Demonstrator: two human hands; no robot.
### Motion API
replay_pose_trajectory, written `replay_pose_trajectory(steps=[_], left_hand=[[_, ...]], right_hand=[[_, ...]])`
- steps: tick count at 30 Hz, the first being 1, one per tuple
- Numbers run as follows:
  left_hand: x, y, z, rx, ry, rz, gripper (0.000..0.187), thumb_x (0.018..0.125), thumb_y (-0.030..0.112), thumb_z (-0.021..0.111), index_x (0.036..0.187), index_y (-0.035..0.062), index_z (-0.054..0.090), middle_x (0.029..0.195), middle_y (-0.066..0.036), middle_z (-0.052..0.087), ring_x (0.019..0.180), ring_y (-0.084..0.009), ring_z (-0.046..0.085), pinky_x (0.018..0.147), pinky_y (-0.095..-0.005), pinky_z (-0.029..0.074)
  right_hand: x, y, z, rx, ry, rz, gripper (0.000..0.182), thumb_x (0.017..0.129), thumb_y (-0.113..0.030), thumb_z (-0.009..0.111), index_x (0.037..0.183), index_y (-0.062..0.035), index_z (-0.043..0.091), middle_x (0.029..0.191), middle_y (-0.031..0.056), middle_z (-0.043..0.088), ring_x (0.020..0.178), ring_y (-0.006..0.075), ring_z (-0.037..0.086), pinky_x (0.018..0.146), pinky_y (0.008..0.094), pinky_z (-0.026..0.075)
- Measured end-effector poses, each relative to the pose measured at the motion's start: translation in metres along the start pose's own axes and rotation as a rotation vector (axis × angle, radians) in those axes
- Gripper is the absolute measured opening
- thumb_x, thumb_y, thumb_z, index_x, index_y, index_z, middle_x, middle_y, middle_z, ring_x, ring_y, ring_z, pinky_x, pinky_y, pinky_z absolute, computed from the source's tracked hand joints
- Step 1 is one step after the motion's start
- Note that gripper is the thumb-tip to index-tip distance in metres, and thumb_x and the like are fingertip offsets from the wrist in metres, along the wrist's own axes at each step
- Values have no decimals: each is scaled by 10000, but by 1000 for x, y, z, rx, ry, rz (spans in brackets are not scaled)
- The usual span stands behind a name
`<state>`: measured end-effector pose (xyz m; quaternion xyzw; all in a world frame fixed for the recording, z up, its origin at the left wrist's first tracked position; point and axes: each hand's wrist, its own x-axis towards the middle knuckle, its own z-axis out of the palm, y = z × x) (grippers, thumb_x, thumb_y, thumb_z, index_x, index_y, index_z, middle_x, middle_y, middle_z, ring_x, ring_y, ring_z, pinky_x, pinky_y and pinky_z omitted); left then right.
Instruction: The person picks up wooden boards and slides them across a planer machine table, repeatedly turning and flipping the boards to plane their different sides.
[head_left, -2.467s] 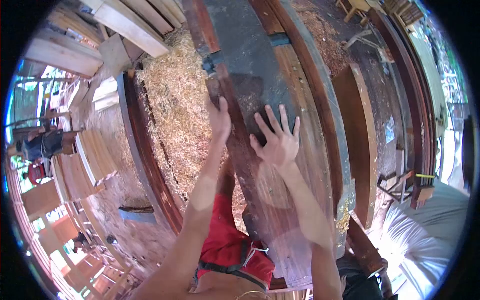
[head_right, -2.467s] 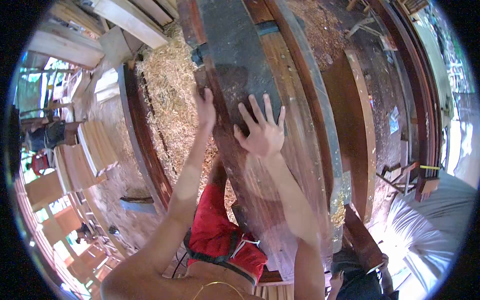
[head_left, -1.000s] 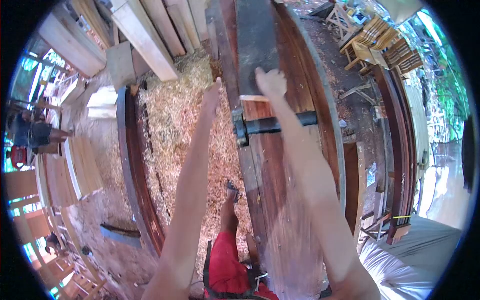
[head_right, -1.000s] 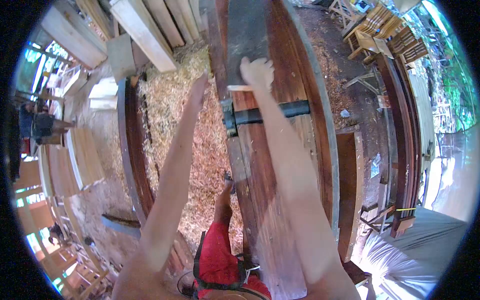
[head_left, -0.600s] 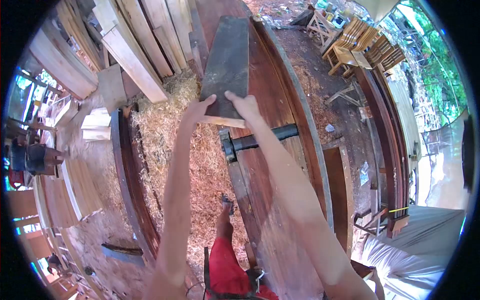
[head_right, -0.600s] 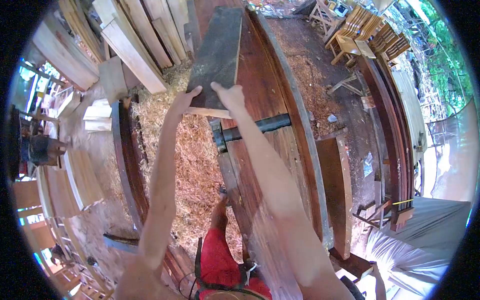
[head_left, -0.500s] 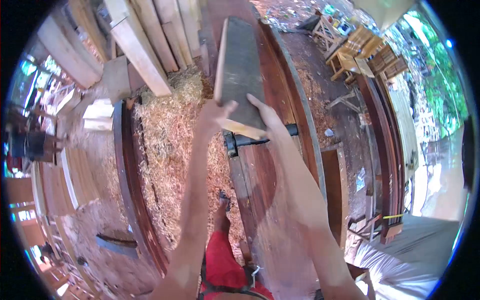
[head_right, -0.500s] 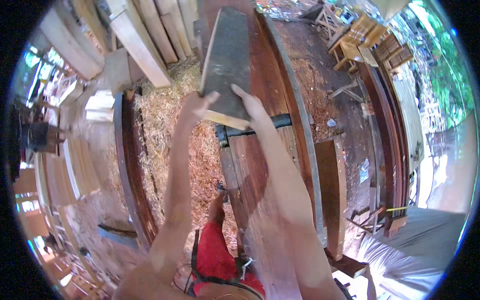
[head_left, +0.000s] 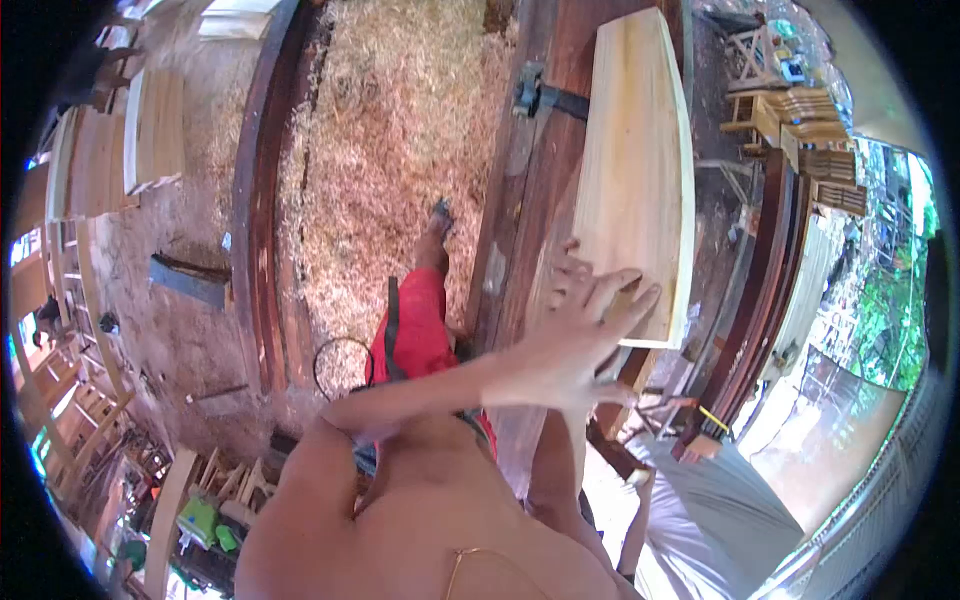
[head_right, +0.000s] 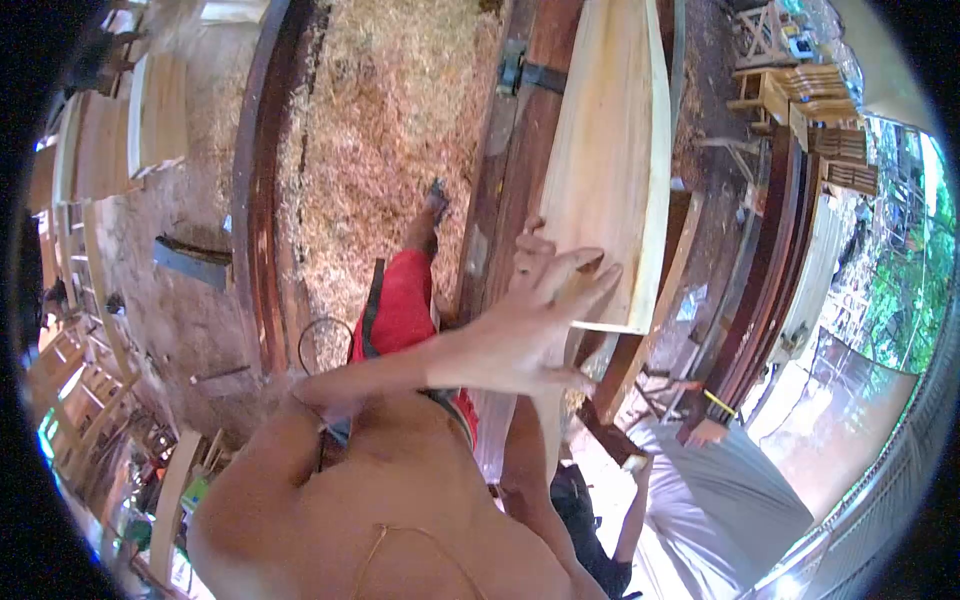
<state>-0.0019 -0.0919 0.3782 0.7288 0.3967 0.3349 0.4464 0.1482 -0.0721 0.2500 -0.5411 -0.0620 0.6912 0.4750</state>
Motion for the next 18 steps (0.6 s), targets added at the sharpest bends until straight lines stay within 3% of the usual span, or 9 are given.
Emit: replay_pose_trajectory(steps=[3,4,6,7,10,13,15,16,18], left_hand=[[10,-53,-2,-303,37,66,784,929,397,842,1540,21,525,1447,-220,571,1368,-385,554,1148,-489,458],[24,-65,-12,-603,39,-180,694,953,390,821,1483,18,571,1413,-182,610,1337,-328,581,1122,-471,480],[74,-101,-31,-692,197,-328,608,981,447,784,1348,-10,620,1224,-130,691,1162,-256,667,955,-446,551],[105,-123,-38,-492,350,-226,632,987,512,768,1272,-34,625,1068,-117,733,1017,-240,727,814,-437,600],[198,-162,-62,-399,345,-349,690,962,566,775,1257,-46,656,1156,-156,741,1118,-268,728,843,-429,615],[253,-164,-79,-471,203,-568,864,897,659,801,1321,-82,669,1292,-205,695,1153,-264,684,1006,-476,554],[274,-184,-68,-418,80,-662,1092,769,761,848,1329,-152,635,1357,-288,674,1228,-331,689,1028,-504,564],[291,-212,-47,-49,249,-618,1154,696,765,884,1315,-178,638,1338,-308,693,1209,-376,719,1043,-484,578],[267,-228,-62,-151,207,-630,895,757,519,914,1296,-157,681,1232,-295,740,1029,-390,777,1009,-468,609]], right_hand=[[-14,10,-3,12,42,11,691,1045,-458,693,1518,21,538,1415,195,676,1201,310,714,1037,426,591],[-19,12,-4,15,58,13,695,1042,-457,696,1520,22,536,1418,195,675,1204,309,713,1040,426,589],[-26,15,-8,27,75,10,703,1038,-456,703,1523,23,533,1424,195,672,1210,308,710,1045,425,584],[-33,15,-9,30,83,13,707,1035,-456,706,1524,24,532,1427,196,670,1213,308,708,1048,424,582],[-53,15,-18,41,117,19,720,1028,-455,716,1529,27,527,1435,196,666,1223,307,703,1056,423,574],[-68,17,-24,47,150,36,734,1021,-453,726,1534,30,522,1443,197,661,1232,306,698,1065,421,567],[-71,12,-23,33,166,40,743,1016,-452,732,1537,32,519,1449,197,658,1239,305,695,1070,420,562],[-72,9,-23,24,178,38,747,1014,-452,735,1539,33,518,1452,198,657,1242,304,694,1073,419,560],[-61,-7,-12,-80,154,32,756,1009,-451,742,1542,35,514,1457,198,654,1248,304,691,1079,418,555]])
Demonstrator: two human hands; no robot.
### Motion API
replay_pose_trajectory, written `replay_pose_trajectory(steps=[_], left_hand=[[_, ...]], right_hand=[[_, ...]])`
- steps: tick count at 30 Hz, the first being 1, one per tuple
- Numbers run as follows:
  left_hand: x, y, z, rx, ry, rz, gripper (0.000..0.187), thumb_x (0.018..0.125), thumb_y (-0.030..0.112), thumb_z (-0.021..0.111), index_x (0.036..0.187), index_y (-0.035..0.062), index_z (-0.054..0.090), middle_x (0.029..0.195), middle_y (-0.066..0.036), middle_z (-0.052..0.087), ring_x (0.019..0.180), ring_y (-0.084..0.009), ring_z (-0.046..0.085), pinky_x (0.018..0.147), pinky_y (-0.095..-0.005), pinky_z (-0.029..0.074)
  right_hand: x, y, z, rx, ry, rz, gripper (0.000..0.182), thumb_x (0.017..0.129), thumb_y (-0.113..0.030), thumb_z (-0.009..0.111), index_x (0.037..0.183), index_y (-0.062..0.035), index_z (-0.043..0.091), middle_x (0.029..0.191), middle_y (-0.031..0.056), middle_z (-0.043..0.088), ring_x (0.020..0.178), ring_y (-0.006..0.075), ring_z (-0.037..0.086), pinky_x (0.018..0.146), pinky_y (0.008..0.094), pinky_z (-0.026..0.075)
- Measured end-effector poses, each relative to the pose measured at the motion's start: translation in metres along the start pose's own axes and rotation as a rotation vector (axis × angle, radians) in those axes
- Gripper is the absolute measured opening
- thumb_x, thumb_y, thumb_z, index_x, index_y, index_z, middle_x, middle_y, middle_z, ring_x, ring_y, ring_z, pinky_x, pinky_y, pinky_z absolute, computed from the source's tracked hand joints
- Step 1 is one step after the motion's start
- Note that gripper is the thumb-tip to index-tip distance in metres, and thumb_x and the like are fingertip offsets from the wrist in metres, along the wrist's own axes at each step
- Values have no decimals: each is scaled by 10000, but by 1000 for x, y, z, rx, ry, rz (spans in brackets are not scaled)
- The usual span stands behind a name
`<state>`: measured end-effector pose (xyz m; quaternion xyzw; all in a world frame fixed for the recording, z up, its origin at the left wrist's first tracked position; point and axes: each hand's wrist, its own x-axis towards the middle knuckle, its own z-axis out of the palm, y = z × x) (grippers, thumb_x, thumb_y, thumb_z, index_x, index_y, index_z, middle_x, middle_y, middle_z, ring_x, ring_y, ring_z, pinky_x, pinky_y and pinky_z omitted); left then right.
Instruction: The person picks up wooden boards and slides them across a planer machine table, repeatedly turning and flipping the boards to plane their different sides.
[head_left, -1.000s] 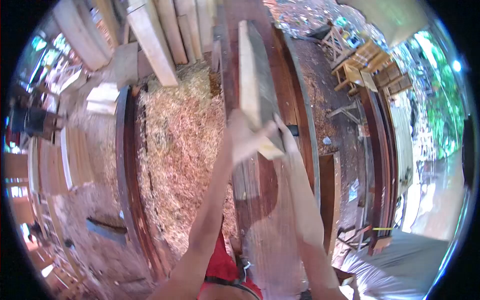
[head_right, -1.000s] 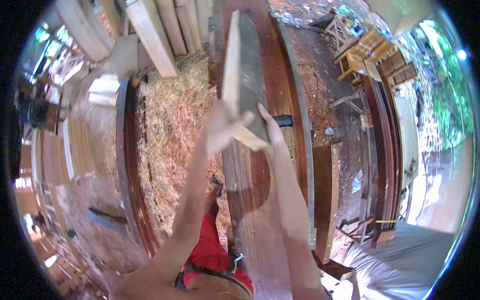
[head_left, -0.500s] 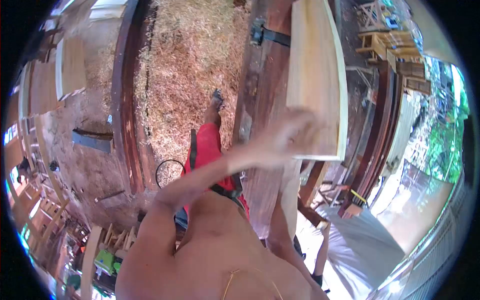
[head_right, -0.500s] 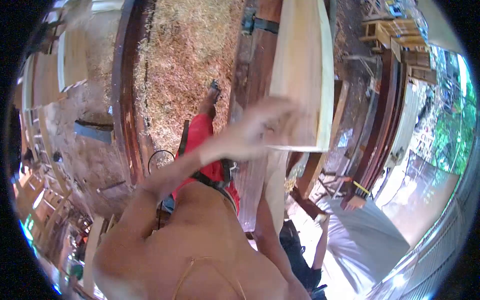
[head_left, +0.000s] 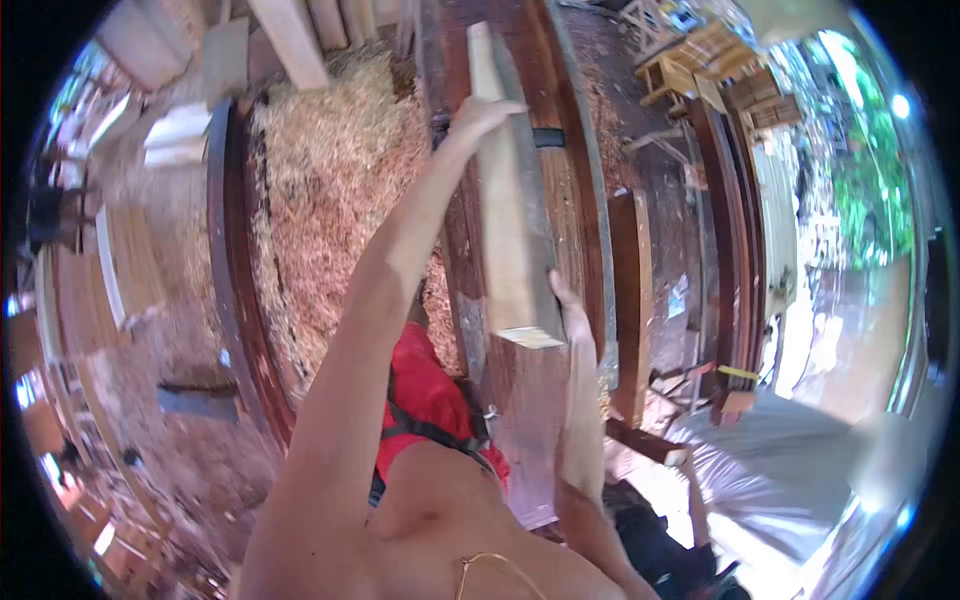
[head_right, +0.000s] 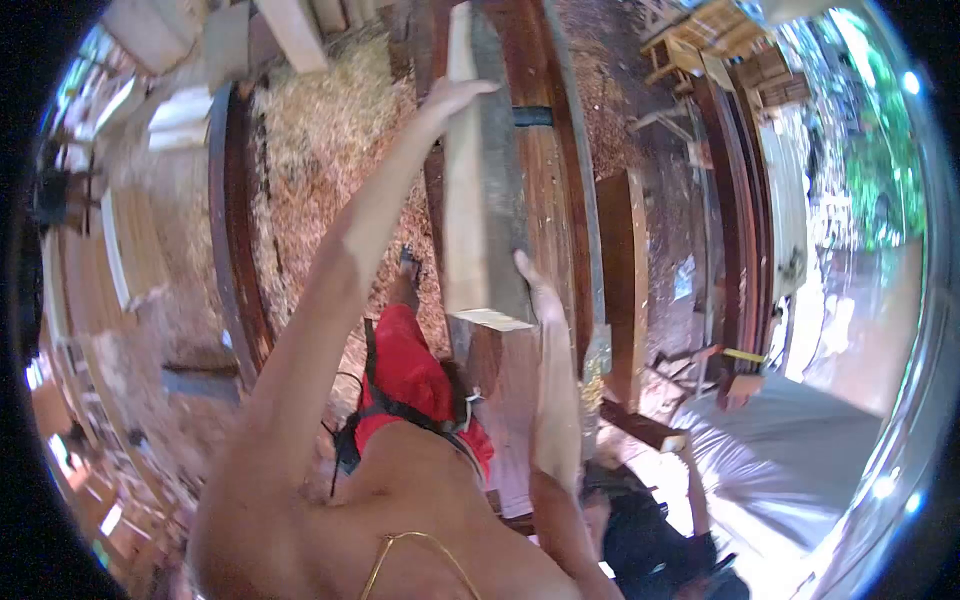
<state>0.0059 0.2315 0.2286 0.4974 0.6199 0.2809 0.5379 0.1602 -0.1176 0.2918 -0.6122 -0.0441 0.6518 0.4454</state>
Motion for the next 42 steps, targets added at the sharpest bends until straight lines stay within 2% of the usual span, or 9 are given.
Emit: replay_pose_trajectory(steps=[2,5,12,19,21,23,30,33,42], left_hand=[[-47,-15,-12,-462,-223,-191,500,866,277,845,1184,-96,749,1133,-195,782,1041,-301,767,949,-430,603],[-126,-42,5,-694,-305,-170,464,951,188,760,1336,-52,660,1249,-205,742,1116,-311,739,972,-474,590],[-301,-121,130,-1076,-559,-462,804,1012,637,670,1538,48,520,1486,-157,615,1371,-341,569,1178,-545,433],[-382,-274,148,-645,-264,-411,752,1058,662,579,1605,155,486,1466,-62,641,1354,-267,596,1146,-413,452],[-377,-263,136,-473,-181,-211,928,1033,689,599,1713,141,288,1665,-71,456,1485,-269,475,1172,-439,437],[-381,-199,135,-232,-112,-133,1068,1046,545,678,1720,-26,78,1766,-246,218,1633,-344,236,1323,-466,224],[-350,-189,223,194,230,208,1197,800,224,890,1649,-141,128,1687,-379,203,1573,-493,265,1326,-539,225],[-354,-186,220,210,205,186,1182,803,168,874,1651,-137,111,1675,-370,219,1576,-490,253,1321,-550,229],[-354,-190,219,98,197,261,1203,720,60,872,1649,-121,128,1634,-322,275,1552,-456,290,1310,-556,228]], right_hand=[[-8,1,-8,-261,-76,-133,773,962,-390,810,1524,58,526,1445,187,661,1266,290,672,1107,422,525],[-40,22,-53,-553,-44,-396,829,863,-310,909,1494,83,541,1425,198,672,1271,294,667,1118,426,510],[-226,100,-158,-1161,567,-503,1029,680,-308,996,1492,74,494,1290,306,689,1246,448,673,1068,485,527],[-293,222,-237,-1418,627,-398,814,676,-257,919,1368,-3,574,1135,173,655,1088,399,643,878,490,525],[-277,259,-264,-1596,641,-356,724,695,-217,870,1329,-30,575,1104,144,618,1085,358,610,868,464,500],[-263,274,-273,-1585,639,-343,685,707,-196,843,1312,-32,568,1110,150,617,1084,357,621,872,463,506],[-191,181,-290,-1009,90,-266,716,872,-356,841,1396,34,547,1370,238,618,1304,458,576,1092,531,476],[-54,125,-242,-1125,341,-712,676,1024,-364,692,1507,61,485,1583,294,483,1486,457,459,1246,506,386],[289,7,-68,-1358,434,-1024,792,1069,-394,587,1609,130,341,1691,348,324,1612,449,288,1321,500,278]])
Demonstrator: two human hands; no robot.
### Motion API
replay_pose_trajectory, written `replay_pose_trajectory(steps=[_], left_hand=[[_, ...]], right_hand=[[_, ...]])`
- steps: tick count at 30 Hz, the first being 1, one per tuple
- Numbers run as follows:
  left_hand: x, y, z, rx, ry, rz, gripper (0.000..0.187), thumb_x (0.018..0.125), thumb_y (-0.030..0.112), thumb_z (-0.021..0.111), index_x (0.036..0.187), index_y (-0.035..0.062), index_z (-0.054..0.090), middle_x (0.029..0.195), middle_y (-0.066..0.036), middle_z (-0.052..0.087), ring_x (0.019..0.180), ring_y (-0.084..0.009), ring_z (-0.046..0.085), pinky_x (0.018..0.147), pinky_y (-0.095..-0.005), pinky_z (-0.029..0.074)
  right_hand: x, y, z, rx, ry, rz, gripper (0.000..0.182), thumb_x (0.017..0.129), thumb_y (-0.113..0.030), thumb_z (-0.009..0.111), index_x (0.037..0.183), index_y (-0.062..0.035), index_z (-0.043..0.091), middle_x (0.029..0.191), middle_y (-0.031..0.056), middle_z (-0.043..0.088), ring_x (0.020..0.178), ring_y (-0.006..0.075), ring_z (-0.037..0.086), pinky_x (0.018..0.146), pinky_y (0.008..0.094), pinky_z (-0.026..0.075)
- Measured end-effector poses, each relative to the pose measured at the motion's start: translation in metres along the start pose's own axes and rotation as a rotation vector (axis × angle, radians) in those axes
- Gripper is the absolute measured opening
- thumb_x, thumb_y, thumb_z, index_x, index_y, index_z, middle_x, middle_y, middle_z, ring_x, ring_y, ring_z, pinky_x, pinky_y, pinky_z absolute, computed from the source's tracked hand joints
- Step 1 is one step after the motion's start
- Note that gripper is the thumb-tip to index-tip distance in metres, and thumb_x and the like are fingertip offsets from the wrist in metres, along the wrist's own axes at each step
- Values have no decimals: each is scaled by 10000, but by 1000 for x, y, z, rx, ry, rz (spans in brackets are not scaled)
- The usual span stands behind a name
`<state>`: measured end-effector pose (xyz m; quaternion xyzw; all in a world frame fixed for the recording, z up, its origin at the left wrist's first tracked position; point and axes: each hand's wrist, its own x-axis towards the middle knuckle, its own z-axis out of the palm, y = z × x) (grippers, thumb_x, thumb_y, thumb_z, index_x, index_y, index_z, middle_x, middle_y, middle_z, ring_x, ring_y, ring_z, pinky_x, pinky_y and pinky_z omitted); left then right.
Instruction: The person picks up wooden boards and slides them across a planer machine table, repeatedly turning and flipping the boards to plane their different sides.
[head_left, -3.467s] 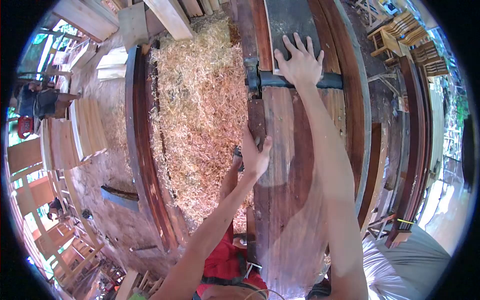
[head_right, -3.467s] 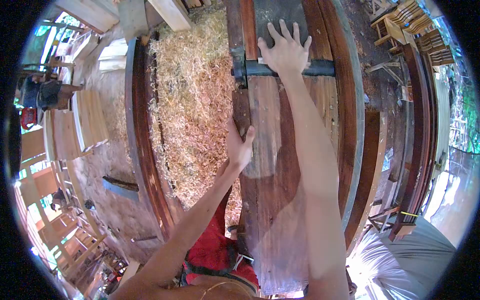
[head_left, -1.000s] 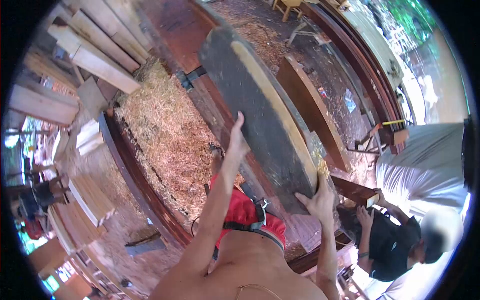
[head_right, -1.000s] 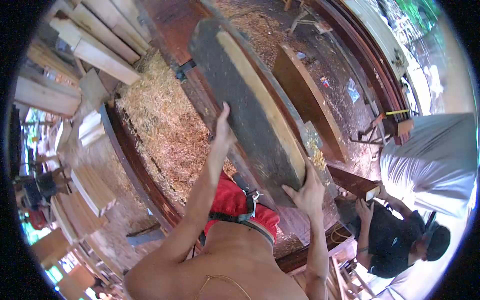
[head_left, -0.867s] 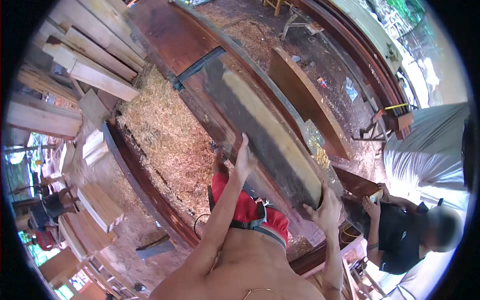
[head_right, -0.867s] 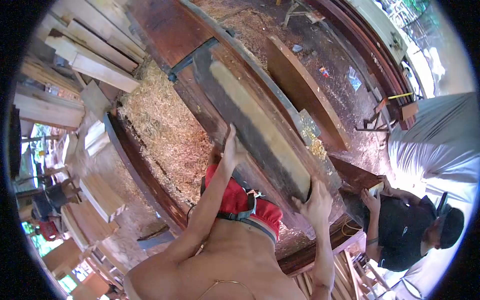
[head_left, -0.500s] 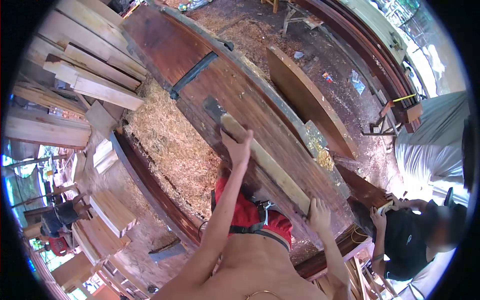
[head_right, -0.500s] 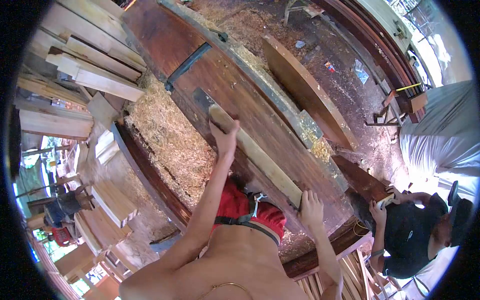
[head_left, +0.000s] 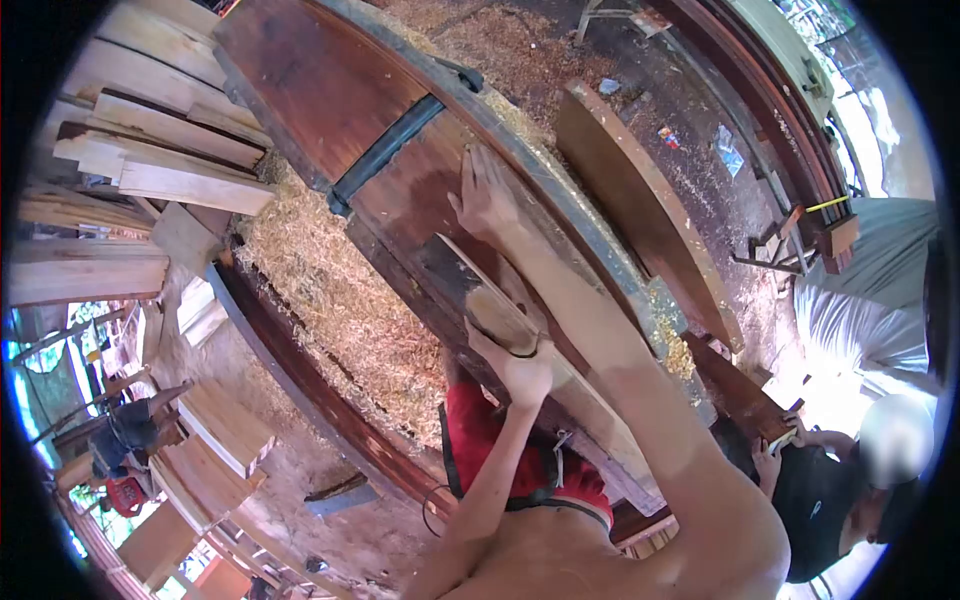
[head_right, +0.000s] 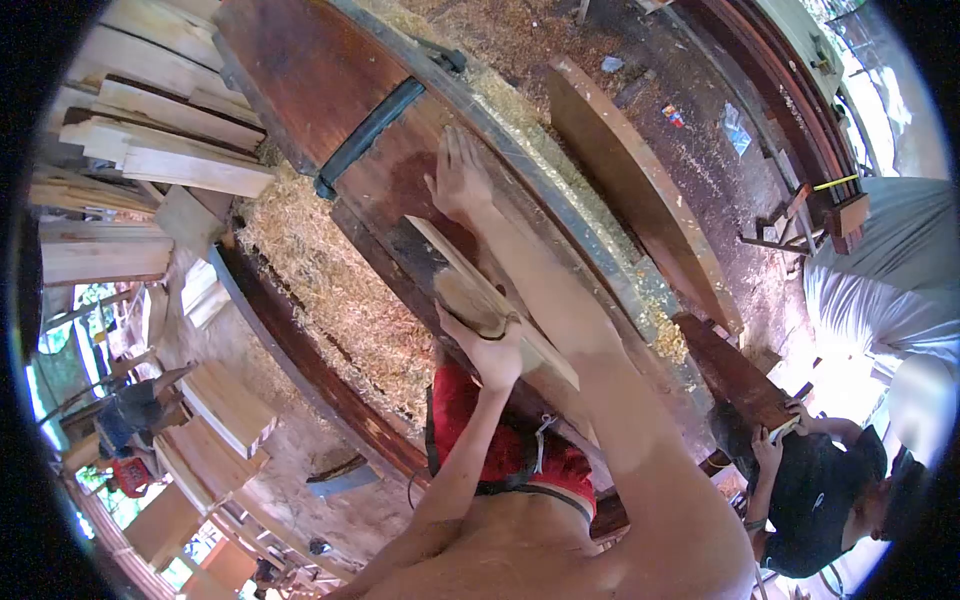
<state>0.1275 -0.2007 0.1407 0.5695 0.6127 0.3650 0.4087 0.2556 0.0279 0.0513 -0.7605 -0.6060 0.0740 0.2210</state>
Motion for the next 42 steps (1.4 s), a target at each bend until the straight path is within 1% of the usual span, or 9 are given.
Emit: replay_pose_trajectory(steps=[10,13,17,20,23,25,28,33,42], left_hand=[[2,8,-1,87,-64,15,1178,753,69,838,1642,-146,96,1643,-331,265,1559,-455,276,1311,-568,196],[-1,-5,-6,77,-102,31,1192,819,164,861,1648,-141,60,1678,-337,225,1572,-444,267,1309,-572,215],[-1,0,-14,108,-115,-69,1234,879,320,896,1682,-73,45,1701,-341,191,1573,-434,285,1303,-548,266],[-15,-37,-31,-123,-251,-214,1207,907,331,894,1730,74,49,1735,-235,230,1545,-411,348,1225,-505,433],[-47,-2,-43,-294,-362,-485,1244,894,270,905,1733,100,1,1745,-207,227,1550,-377,340,1248,-462,392],[-63,19,-45,-372,-434,-715,1347,857,192,933,1737,138,-85,1760,-201,192,1570,-337,305,1279,-436,327],[-79,-15,-22,-389,-433,-510,1423,812,140,952,1741,147,-126,1755,-193,207,1539,-318,344,1287,-446,291],[-73,-9,-7,-429,-415,-503,1425,812,129,951,1738,116,-132,1747,-206,212,1523,-315,378,1264,-439,345],[6,25,84,-610,-538,-288,1422,782,166,966,1748,118,-76,1769,-228,232,1597,-294,323,1300,-402,307]], right_hand=[[76,19,58,80,203,-60,812,1033,-446,634,1610,77,408,1664,251,454,1566,390,412,1295,485,326],[17,38,39,11,146,-70,877,1036,-521,617,1644,54,355,1710,222,393,1585,360,383,1296,473,330],[-225,81,-64,-11,-306,165,843,1103,-588,447,1759,-174,117,1841,71,35,1668,299,198,1305,469,335],[-362,73,-225,44,-888,676,789,1082,-565,515,1716,-166,266,1587,191,567,1405,418,582,1144,524,493],[-496,62,-296,181,-456,719,801,929,-534,760,1558,-90,539,1541,213,569,1391,417,573,1151,526,461],[-520,14,-332,96,-289,601,869,885,-522,817,1566,-73,518,1515,211,582,1390,418,565,1163,510,450],[-540,-23,-326,-52,-547,558,902,785,-419,894,1521,-52,526,1405,184,616,1333,393,570,1091,494,473],[-564,23,-274,-190,-204,421,731,627,-336,891,1236,-62,593,1078,150,594,1047,373,589,843,502,462],[-457,97,-287,-74,-195,454,762,657,-244,924,1188,52,464,1077,277,526,1026,539,560,844,598,485]])
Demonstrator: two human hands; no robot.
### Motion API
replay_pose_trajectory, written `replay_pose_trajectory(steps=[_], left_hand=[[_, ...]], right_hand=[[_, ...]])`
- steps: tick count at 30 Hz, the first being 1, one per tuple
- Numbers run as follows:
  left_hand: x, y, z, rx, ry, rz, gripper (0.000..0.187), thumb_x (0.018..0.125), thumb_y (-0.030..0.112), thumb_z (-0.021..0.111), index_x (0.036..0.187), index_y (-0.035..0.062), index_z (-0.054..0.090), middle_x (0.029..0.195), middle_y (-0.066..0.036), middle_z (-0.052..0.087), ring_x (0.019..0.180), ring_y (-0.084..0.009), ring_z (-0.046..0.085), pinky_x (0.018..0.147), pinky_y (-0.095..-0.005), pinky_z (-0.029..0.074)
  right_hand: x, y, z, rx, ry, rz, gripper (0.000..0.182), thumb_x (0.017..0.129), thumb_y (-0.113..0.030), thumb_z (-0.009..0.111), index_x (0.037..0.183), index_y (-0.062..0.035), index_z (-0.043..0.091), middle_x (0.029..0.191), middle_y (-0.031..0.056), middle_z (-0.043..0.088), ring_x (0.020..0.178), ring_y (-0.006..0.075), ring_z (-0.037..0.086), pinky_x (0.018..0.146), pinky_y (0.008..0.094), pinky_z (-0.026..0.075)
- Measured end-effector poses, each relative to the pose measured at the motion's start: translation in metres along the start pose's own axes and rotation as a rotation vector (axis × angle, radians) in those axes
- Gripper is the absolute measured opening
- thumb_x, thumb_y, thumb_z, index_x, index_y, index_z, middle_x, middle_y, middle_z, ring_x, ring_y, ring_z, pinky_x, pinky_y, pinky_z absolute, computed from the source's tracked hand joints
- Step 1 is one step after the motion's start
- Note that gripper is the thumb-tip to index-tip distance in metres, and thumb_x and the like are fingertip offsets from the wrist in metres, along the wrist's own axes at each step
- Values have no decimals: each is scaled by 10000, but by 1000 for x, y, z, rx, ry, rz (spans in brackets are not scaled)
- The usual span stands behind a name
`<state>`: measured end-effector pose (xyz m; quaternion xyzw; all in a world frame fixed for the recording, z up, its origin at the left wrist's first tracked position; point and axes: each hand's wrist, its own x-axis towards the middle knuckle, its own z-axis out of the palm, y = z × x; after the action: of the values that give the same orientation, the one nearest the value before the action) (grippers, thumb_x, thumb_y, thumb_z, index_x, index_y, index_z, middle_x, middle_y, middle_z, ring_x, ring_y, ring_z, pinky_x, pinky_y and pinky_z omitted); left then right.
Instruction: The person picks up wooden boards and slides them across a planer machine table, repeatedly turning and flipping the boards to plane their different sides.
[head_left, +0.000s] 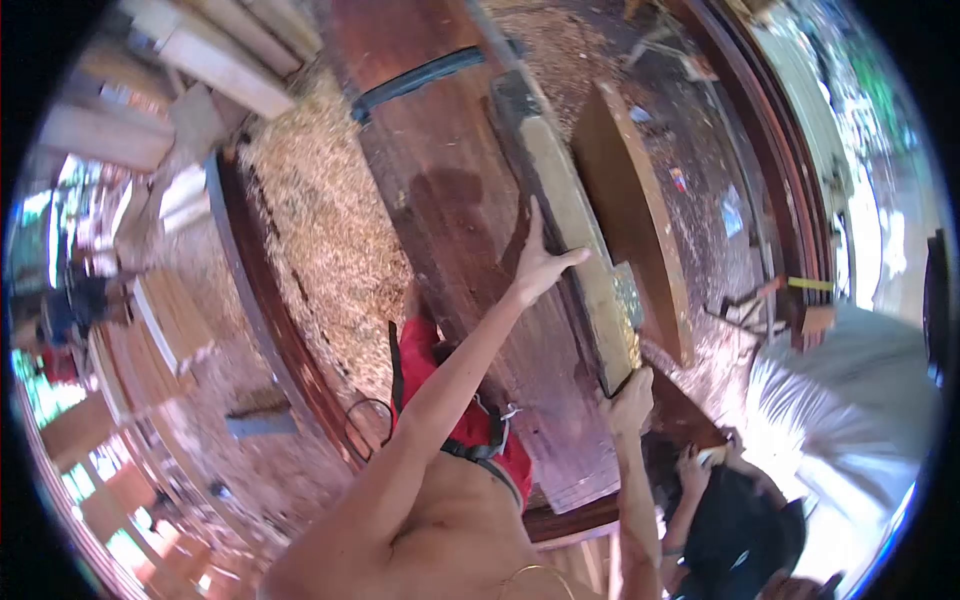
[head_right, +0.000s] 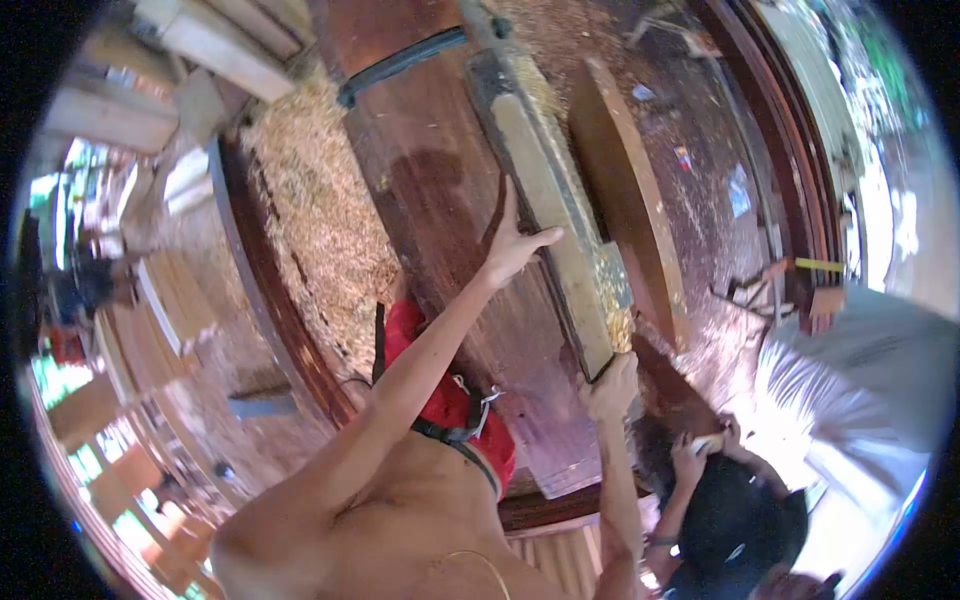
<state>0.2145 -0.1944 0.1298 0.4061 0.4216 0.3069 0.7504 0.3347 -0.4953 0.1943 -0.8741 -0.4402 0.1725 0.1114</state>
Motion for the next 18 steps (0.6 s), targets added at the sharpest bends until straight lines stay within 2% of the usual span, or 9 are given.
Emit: replay_pose_trajectory(steps=[2,6,10,11,12,14,16,18], left_hand=[[15,1,-3,19,25,-26,1453,752,243,987,1747,109,-64,1763,-250,259,1627,-331,277,1332,-412,237],[48,-5,-24,45,37,-17,1454,748,264,985,1744,104,-61,1756,-276,261,1643,-367,229,1351,-427,181],[85,52,-51,64,-4,-115,1489,714,349,1006,1752,191,-49,1754,-294,241,1603,-424,309,1242,-479,415],[93,64,-58,65,-3,-132,1498,706,364,1012,1754,235,-51,1756,-301,221,1594,-427,326,1170,-482,518],[98,70,-64,60,11,-118,1498,706,364,1012,1754,235,-51,1756,-301,221,1594,-427,326,1170,-482,518],[108,74,-70,119,2,-123,1505,693,400,1016,1750,307,-51,1762,-317,173,1600,-431,309,985,-457,645],[113,67,-72,128,3,-115,1507,691,422,1011,1745,321,-60,1772,-298,153,1608,-459,266,907,-509,673],[115,72,-75,138,7,-111,1507,692,427,1009,1744,324,-64,1777,-287,149,1611,-466,253,892,-534,676]], right_hand=[[11,-9,-2,-33,-34,-28,732,660,-234,916,1158,50,461,1080,274,519,1034,536,562,849,593,487],[41,-37,6,-63,-38,-28,691,662,-223,918,1078,42,433,1070,271,505,1033,535,558,856,590,484],[89,-82,14,-130,34,-86,664,676,-216,911,1056,38,429,1049,271,509,1029,531,560,852,588,485],[98,-89,13,-135,30,-102,664,676,-216,911,1056,38,429,1049,271,509,1029,531,560,852,588,485],[110,-98,13,-131,17,-102,663,678,-226,910,1054,37,430,1040,272,512,1030,533,561,854,584,488],[121,-110,14,-163,3,-102,671,715,-288,920,1051,27,432,1029,266,521,1047,528,571,845,579,500],[122,-107,24,-183,20,-100,675,735,-314,922,1057,23,434,1039,258,524,1047,524,576,839,586,499],[122,-108,24,-206,39,-65,682,782,-369,925,1075,11,441,1063,234,537,1060,510,595,832,597,511]])
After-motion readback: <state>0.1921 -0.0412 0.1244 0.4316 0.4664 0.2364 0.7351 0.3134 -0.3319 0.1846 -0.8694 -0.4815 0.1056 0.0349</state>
